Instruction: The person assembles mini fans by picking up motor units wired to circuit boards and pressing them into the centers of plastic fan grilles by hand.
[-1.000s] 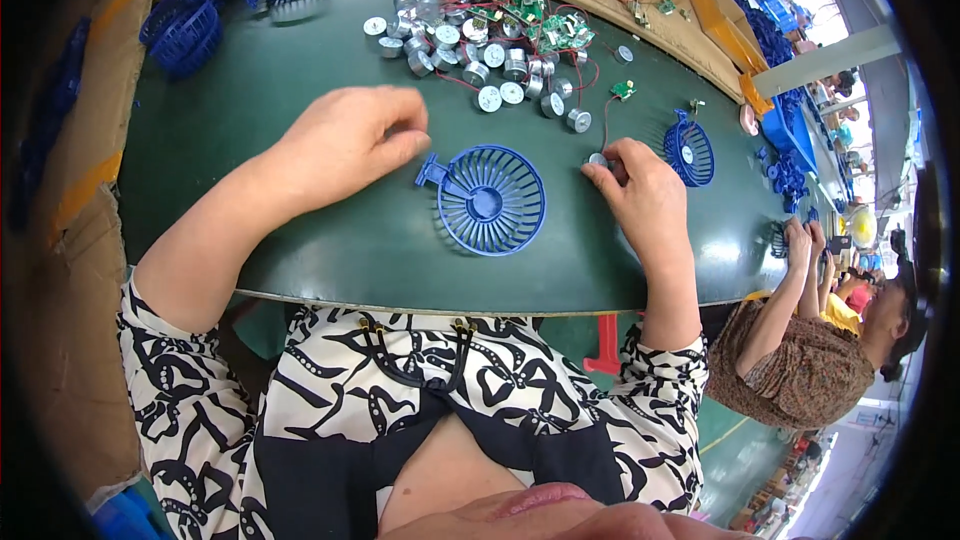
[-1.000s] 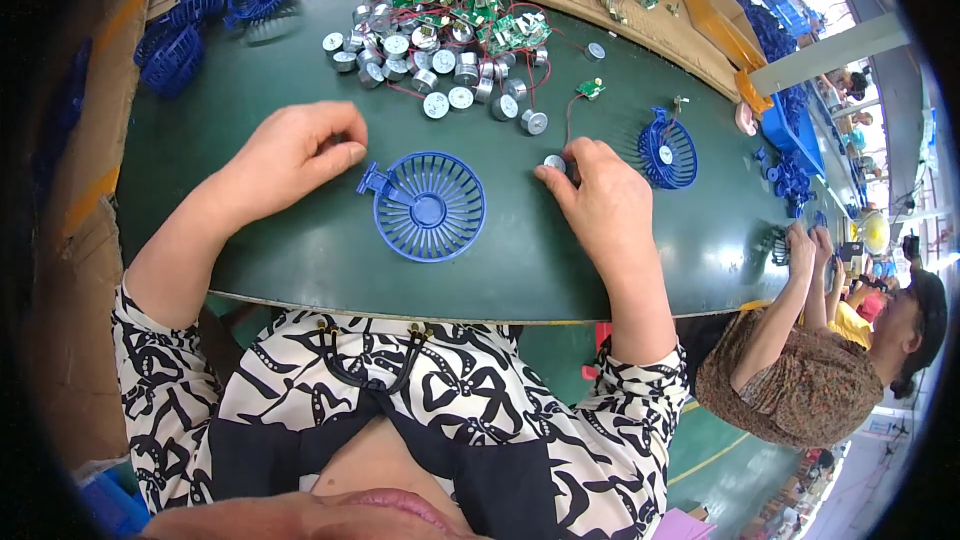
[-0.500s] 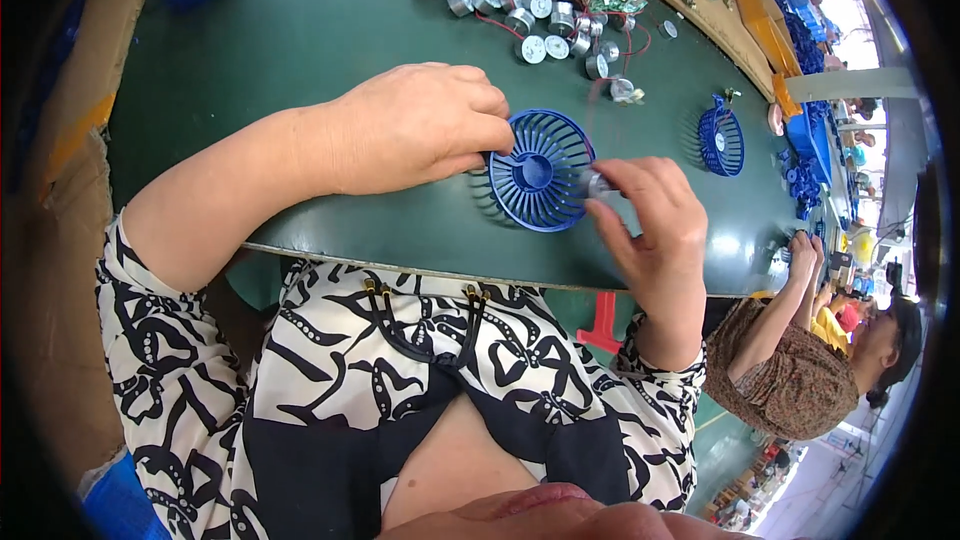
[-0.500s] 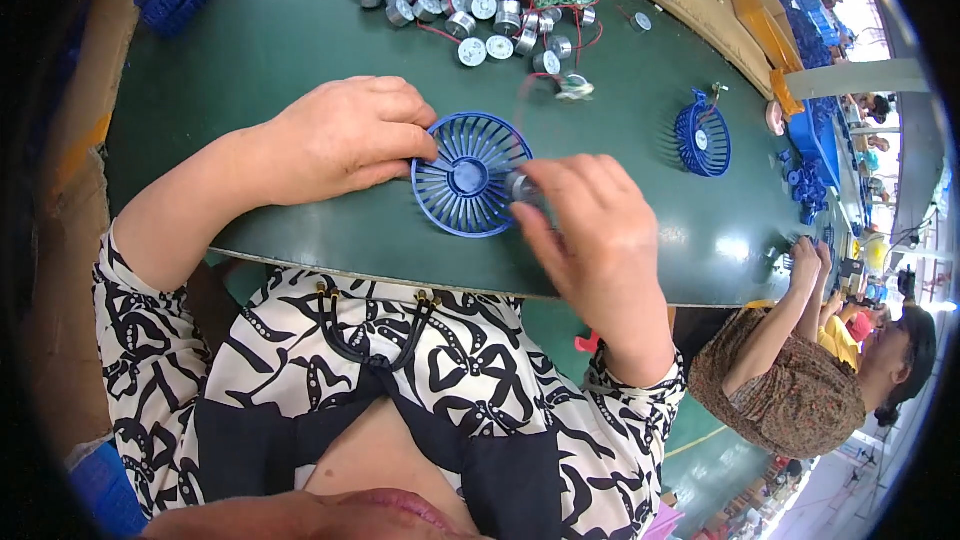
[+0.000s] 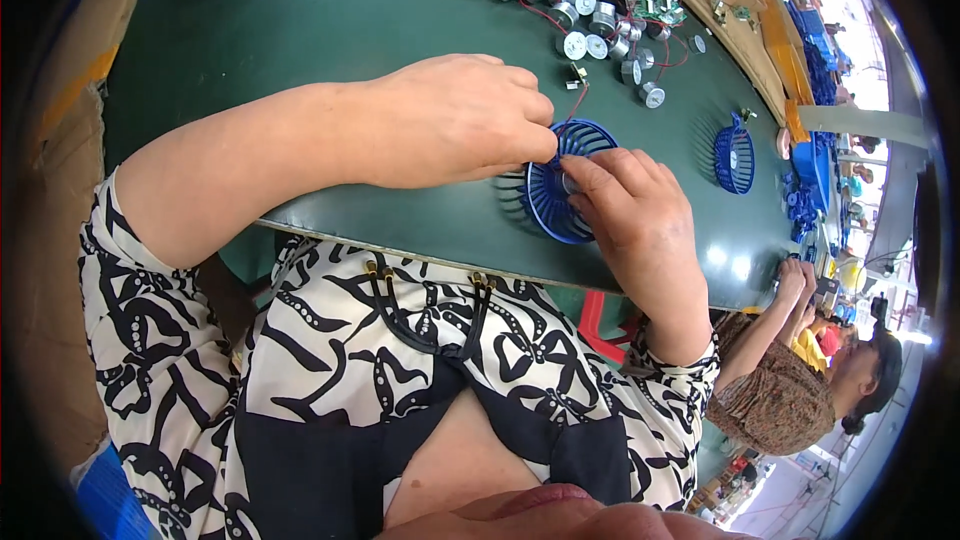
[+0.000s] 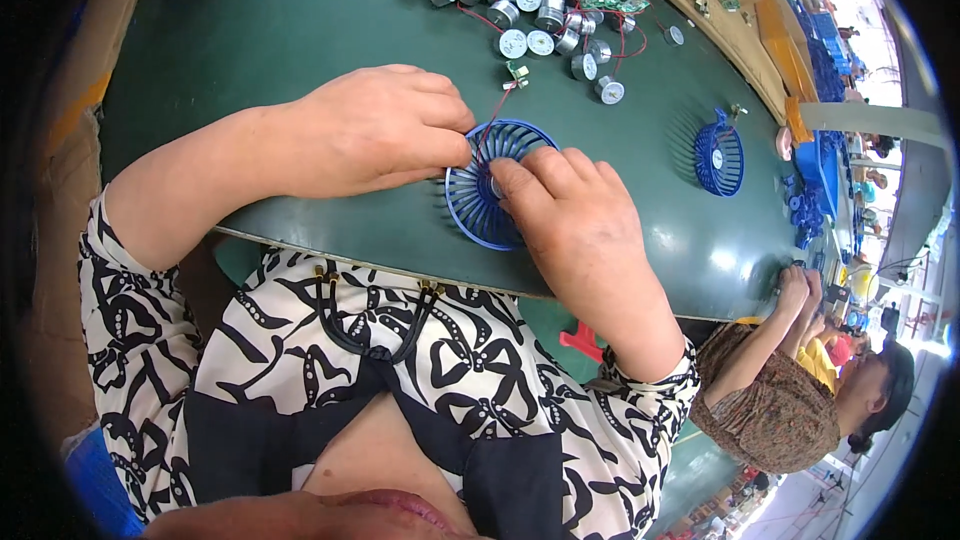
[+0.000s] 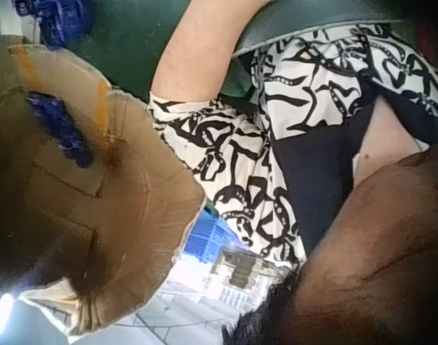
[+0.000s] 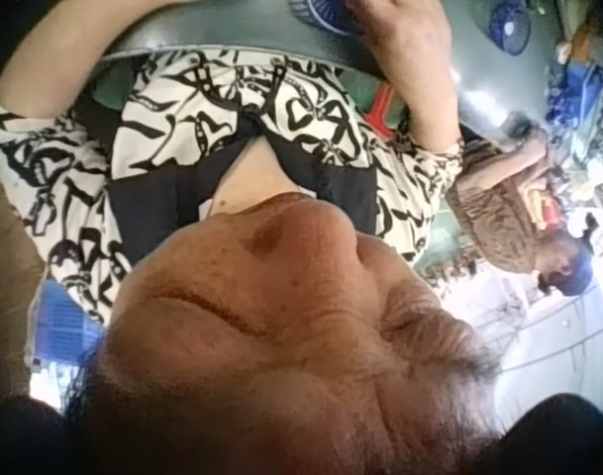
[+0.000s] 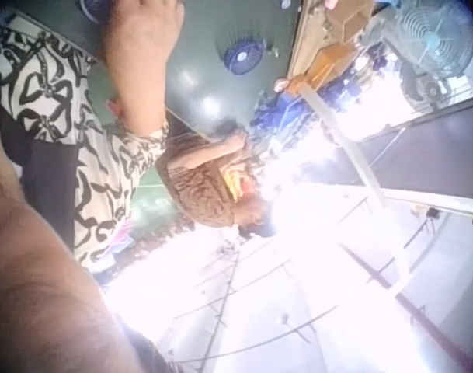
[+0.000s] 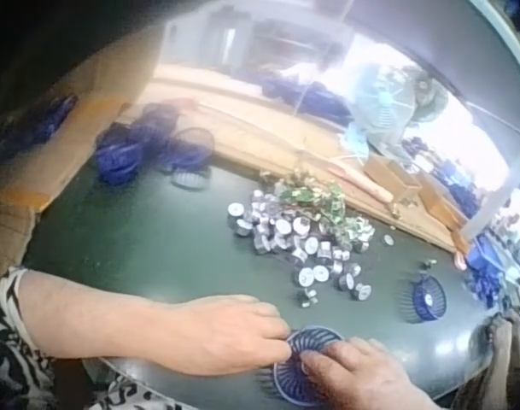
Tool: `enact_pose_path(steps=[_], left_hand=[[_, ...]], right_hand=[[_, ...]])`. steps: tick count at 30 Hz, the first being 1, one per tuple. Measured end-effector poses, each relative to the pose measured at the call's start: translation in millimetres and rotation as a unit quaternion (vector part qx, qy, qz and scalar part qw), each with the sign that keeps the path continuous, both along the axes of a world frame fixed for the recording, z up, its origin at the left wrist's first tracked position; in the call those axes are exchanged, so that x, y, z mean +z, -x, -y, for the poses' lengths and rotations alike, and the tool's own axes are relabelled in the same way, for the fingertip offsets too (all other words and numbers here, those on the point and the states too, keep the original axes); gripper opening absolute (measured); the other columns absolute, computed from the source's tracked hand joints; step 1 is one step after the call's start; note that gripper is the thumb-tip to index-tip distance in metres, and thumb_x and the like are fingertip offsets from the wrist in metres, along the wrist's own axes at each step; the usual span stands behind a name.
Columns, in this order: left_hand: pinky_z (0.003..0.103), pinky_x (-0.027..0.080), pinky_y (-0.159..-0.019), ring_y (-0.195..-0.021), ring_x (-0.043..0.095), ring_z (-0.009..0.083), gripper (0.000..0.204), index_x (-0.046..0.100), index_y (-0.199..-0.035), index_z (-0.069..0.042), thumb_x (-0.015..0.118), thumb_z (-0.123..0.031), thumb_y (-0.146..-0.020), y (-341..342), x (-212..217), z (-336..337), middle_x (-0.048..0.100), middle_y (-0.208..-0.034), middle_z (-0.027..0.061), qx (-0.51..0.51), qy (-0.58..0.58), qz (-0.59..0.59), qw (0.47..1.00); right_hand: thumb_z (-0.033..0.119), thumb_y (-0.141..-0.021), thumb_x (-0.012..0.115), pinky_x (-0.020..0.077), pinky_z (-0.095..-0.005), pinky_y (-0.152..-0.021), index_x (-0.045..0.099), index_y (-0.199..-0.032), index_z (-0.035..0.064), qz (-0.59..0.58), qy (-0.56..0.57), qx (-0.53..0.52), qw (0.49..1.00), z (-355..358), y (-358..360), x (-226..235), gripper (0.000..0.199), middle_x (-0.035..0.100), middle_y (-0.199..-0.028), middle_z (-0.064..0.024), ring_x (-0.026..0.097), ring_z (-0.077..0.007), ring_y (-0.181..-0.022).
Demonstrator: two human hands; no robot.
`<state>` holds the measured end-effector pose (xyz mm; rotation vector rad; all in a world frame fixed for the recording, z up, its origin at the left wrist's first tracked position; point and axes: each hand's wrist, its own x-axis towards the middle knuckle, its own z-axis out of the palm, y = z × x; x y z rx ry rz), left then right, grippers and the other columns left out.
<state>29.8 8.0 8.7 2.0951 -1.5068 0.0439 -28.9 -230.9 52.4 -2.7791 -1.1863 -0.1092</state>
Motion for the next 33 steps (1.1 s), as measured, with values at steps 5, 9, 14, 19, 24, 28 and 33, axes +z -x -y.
enact_pose_path(steps=[5,9,14,19,24,28,33], left_hand=[[0.041,0.049,-0.084,-0.1,0.06,0.0283,0.021,0.062,-0.097,-0.006,0.071,-0.01,-0.078,-1.9,-2.2,-2.7,0.063,-0.103,0.0095,0.01,-0.007,-0.003,1.0],[0.041,0.049,-0.084,-0.099,0.06,0.0286,0.019,0.062,-0.095,-0.006,0.07,-0.01,-0.078,-3.3,1.0,-6.5,0.063,-0.102,0.0095,0.01,0.0,-0.005,1.0],[0.042,0.049,-0.084,-0.101,0.059,0.0296,0.023,0.061,-0.098,-0.006,0.071,-0.013,-0.078,-5.0,4.9,-4.6,0.062,-0.104,0.0095,-0.004,-0.003,-0.008,1.0],[0.043,0.049,-0.091,-0.108,0.059,0.0319,0.033,0.063,-0.109,-0.009,0.072,-0.016,-0.078,-13.2,9.2,-3.6,0.062,-0.115,0.0119,-0.008,0.049,-0.005,0.999],[0.04,0.044,-0.104,-0.122,0.055,0.0323,0.046,0.062,-0.121,-0.008,0.067,0.001,-0.077,-73.6,21.6,-42.7,0.059,-0.13,0.0135,0.303,0.12,0.201,0.924],[0.041,0.038,-0.111,-0.133,0.046,0.035,0.048,0.054,-0.134,-0.006,0.065,-0.01,-0.087,-133.3,-17.1,-127.7,0.051,-0.14,0.0184,0.496,0.012,0.248,0.832],[0.042,0.046,-0.098,-0.116,0.056,0.036,0.033,0.061,-0.116,0.0,0.066,-0.016,-0.088,-154.4,-28.9,-137.0,0.062,-0.12,0.0183,0.517,-0.054,0.149,0.841]], right_hand=[[0.017,-0.079,0.071,0.0444,-0.0374,-0.07,0.063,-0.105,0.0071,-0.015,0.016,-0.021,1.0,-6.7,-2.9,1.1,0.029,0.059,-0.094,-0.0055,0.059,-0.0248,-0.083],[0.024,-0.08,0.072,0.0467,-0.038,-0.073,0.063,-0.114,0.0068,-0.016,-0.037,-0.027,0.999,-4.7,3.6,1.2,0.04,0.061,-0.103,-0.0079,0.061,-0.0263,-0.09],[0.038,-0.079,0.071,0.0479,-0.0388,-0.083,0.059,-0.13,0.0062,-0.002,-0.037,0.029,0.999,13.7,16.6,-16.9,0.061,0.056,-0.127,-0.0107,0.058,-0.0269,-0.101],[0.03,-0.074,0.074,0.0469,-0.0385,-0.085,0.059,-0.13,0.0072,0.049,-0.034,0.036,0.998,28.6,21.5,-28.0,0.063,0.057,-0.128,-0.0083,0.058,-0.0245,-0.1],[0.02,-0.072,0.078,0.0469,-0.0419,-0.09,0.061,-0.125,0.0072,0.084,-0.046,-0.078,0.992,62.3,19.9,-36.2,0.057,0.059,-0.122,-0.0088,0.058,-0.0275,-0.103],[0.02,-0.074,0.078,0.0431,-0.0453,-0.098,0.063,-0.119,0.0081,0.159,-0.02,-0.174,0.972,103.4,-3.8,-47.0,0.049,0.06,-0.118,-0.0078,0.057,-0.0277,-0.107],[0.02,-0.078,0.075,0.0458,-0.0425,-0.091,0.066,-0.115,0.0071,0.229,-0.012,-0.294,0.928,168.5,-26.4,-52.2,0.04,0.063,-0.112,-0.0087,0.059,-0.0286,-0.103]])
